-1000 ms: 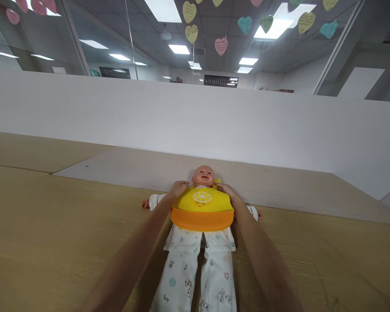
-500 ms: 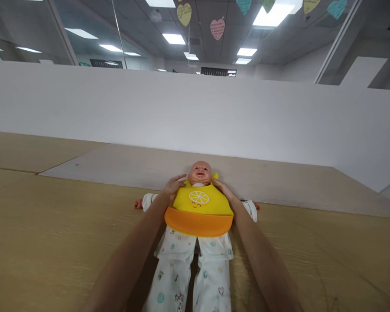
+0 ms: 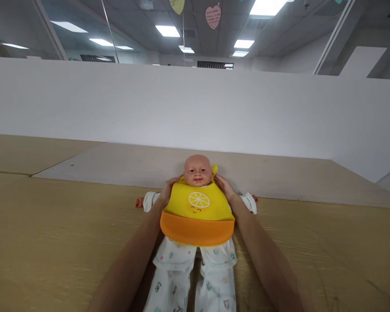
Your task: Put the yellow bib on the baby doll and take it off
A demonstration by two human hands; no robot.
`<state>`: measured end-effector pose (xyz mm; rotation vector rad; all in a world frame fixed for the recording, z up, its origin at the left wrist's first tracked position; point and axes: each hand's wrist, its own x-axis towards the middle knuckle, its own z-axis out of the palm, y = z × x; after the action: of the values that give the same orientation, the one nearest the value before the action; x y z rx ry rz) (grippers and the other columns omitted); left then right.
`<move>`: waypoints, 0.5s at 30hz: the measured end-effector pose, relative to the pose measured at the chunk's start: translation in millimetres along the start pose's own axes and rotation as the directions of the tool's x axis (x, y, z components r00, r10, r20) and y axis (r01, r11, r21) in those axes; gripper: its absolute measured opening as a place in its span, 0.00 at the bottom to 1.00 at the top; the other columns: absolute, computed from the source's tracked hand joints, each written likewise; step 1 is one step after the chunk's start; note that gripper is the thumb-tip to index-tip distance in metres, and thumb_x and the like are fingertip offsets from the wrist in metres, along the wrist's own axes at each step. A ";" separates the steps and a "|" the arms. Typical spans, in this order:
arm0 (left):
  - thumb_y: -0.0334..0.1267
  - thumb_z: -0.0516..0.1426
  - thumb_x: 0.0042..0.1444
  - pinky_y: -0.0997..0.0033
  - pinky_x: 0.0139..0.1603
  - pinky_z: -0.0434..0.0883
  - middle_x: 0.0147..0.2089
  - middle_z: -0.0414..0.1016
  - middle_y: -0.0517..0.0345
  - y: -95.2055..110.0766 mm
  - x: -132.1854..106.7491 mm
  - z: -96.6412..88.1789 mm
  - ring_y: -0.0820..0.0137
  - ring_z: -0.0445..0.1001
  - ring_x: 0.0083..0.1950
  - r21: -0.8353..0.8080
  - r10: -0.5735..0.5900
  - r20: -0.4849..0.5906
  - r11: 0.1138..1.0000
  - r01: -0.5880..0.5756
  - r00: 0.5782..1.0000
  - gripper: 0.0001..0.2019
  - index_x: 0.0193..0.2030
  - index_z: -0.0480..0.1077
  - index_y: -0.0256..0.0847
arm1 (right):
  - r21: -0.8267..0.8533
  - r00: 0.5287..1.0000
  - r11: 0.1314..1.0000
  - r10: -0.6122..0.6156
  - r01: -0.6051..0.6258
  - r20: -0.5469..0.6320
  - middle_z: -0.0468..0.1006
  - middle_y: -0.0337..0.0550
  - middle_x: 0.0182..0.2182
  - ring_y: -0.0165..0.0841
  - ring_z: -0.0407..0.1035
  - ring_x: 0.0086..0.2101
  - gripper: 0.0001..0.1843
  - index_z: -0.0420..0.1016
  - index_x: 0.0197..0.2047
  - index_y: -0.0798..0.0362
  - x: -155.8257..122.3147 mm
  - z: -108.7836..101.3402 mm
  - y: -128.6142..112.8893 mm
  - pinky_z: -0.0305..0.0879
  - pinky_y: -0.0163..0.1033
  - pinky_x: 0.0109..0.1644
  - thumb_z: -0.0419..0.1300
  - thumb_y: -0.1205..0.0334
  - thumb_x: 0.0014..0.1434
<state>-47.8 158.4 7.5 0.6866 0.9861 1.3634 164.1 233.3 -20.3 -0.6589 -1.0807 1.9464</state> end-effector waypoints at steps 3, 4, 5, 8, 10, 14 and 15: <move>0.36 0.54 0.44 0.67 0.36 0.72 0.39 0.81 0.55 0.9 -3.6 0.0 0.61 0.79 0.37 0.102 -0.045 0.000 0.994 0.045 0.999 0.29 0.56 0.70 0.36 | 0.047 0.999 0.999 -0.022 0.021 0.024 0.79 0.39 0.43 0.37 0.72 0.47 0.19 0.72 0.46 0.48 -0.6 -1.8 1.0 0.68 0.41 0.51 0.57 0.51 0.51; 0.37 0.55 0.44 0.67 0.35 0.72 0.39 0.81 0.55 0.4 -4.4 -0.8 0.61 0.78 0.35 0.134 -0.040 -0.002 0.990 0.040 0.999 0.29 0.57 0.70 0.37 | 0.069 0.999 0.997 -0.018 0.016 0.036 0.79 0.39 0.43 0.37 0.72 0.47 0.19 0.72 0.46 0.49 -0.4 -2.9 1.6 0.68 0.41 0.51 0.58 0.52 0.51; 0.37 0.55 0.43 0.68 0.34 0.71 0.38 0.81 0.56 -0.5 -5.1 -2.0 0.62 0.78 0.34 0.164 -0.025 -0.002 0.986 0.025 1.000 0.31 0.58 0.69 0.38 | 0.091 0.999 0.996 -0.012 0.007 0.051 0.80 0.39 0.43 0.37 0.73 0.46 0.19 0.72 0.45 0.49 -0.1 -4.0 2.1 0.68 0.41 0.51 0.58 0.52 0.51; 0.37 0.58 0.39 0.70 0.31 0.70 0.37 0.81 0.57 -3.1 -6.8 -5.8 0.65 0.77 0.31 0.231 0.036 0.019 0.972 -0.040 0.999 0.35 0.60 0.66 0.40 | 0.121 0.996 0.993 -0.002 -0.009 0.085 0.80 0.40 0.42 0.37 0.73 0.45 0.18 0.73 0.45 0.50 -0.3 -5.4 2.4 0.67 0.41 0.52 0.59 0.53 0.50; 0.37 0.59 0.38 0.70 0.30 0.69 0.36 0.81 0.56 -3.5 -8.7 -6.1 0.65 0.76 0.29 0.277 0.043 0.033 0.959 -0.050 0.999 0.37 0.61 0.65 0.40 | 0.106 0.997 0.994 -0.006 -0.003 0.079 0.80 0.40 0.42 0.37 0.73 0.45 0.19 0.73 0.44 0.50 -1.8 -4.0 1.6 0.67 0.41 0.52 0.60 0.54 0.49; 0.37 0.60 0.42 0.68 0.30 0.70 0.36 0.80 0.55 -2.3 -15.3 0.3 0.64 0.77 0.30 0.390 0.056 -0.029 0.920 -0.040 0.998 0.34 0.61 0.66 0.41 | 0.031 1.000 1.000 0.004 -0.004 0.000 0.80 0.39 0.39 0.37 0.73 0.44 0.18 0.73 0.42 0.49 -6.9 3.2 -1.6 0.68 0.42 0.51 0.59 0.52 0.47; 0.38 0.60 0.43 0.68 0.31 0.71 0.36 0.80 0.55 -2.4 -17.0 2.3 0.64 0.77 0.31 0.406 0.061 -0.044 0.913 -0.038 0.997 0.33 0.60 0.66 0.42 | 0.003 1.000 1.000 0.021 -0.021 -0.014 0.80 0.39 0.39 0.38 0.73 0.45 0.17 0.73 0.41 0.48 -8.4 5.3 -2.6 0.68 0.42 0.50 0.59 0.52 0.48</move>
<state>-43.5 141.7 9.5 0.9933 1.3236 1.2354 165.8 224.7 -14.8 -0.6846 -1.0665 1.9578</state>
